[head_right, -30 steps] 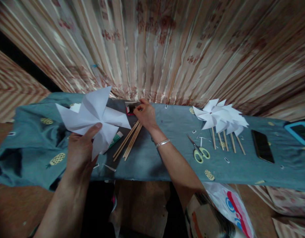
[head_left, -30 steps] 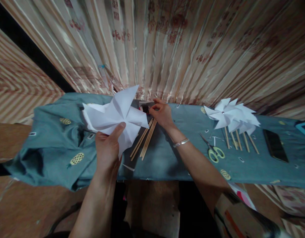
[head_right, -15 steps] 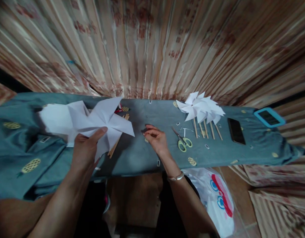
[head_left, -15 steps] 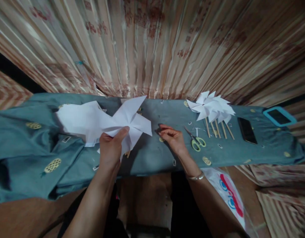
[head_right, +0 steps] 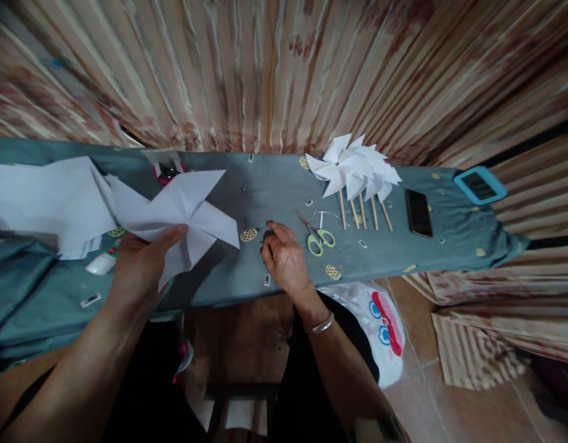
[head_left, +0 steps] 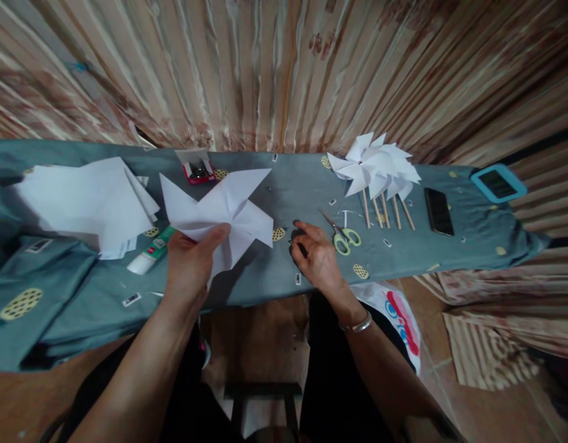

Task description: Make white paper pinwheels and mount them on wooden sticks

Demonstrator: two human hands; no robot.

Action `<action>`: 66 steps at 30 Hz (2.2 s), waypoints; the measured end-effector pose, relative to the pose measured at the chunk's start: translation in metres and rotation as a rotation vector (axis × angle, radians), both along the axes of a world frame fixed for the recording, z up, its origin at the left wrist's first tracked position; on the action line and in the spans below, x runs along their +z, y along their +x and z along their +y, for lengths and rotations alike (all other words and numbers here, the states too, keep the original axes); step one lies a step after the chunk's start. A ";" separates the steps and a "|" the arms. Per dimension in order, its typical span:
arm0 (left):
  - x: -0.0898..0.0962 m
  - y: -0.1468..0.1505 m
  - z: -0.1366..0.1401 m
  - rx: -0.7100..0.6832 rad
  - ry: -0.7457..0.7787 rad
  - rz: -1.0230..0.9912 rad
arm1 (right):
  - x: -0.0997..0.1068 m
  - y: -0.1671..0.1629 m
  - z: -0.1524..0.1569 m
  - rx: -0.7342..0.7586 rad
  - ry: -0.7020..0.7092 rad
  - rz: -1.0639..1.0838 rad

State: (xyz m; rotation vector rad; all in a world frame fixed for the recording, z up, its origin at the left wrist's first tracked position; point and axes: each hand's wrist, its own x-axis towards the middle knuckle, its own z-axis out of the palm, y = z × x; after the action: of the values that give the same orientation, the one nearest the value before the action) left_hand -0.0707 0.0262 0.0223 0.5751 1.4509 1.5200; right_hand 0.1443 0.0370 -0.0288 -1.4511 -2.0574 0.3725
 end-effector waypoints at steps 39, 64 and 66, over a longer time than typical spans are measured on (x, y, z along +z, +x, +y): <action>-0.008 0.018 -0.001 -0.088 0.040 -0.060 | -0.004 0.002 -0.008 -0.013 -0.145 0.140; -0.014 0.039 -0.008 -0.263 0.084 -0.146 | 0.057 -0.028 -0.021 0.092 -0.002 0.281; -0.015 0.039 -0.008 -0.272 0.093 -0.167 | 0.057 -0.028 -0.021 0.088 -0.015 0.294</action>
State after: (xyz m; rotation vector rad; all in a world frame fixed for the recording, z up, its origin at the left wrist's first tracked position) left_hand -0.0316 0.0180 0.0074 0.6566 1.1301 1.3889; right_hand 0.1161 0.0163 0.0282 -1.2342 -1.8862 0.6011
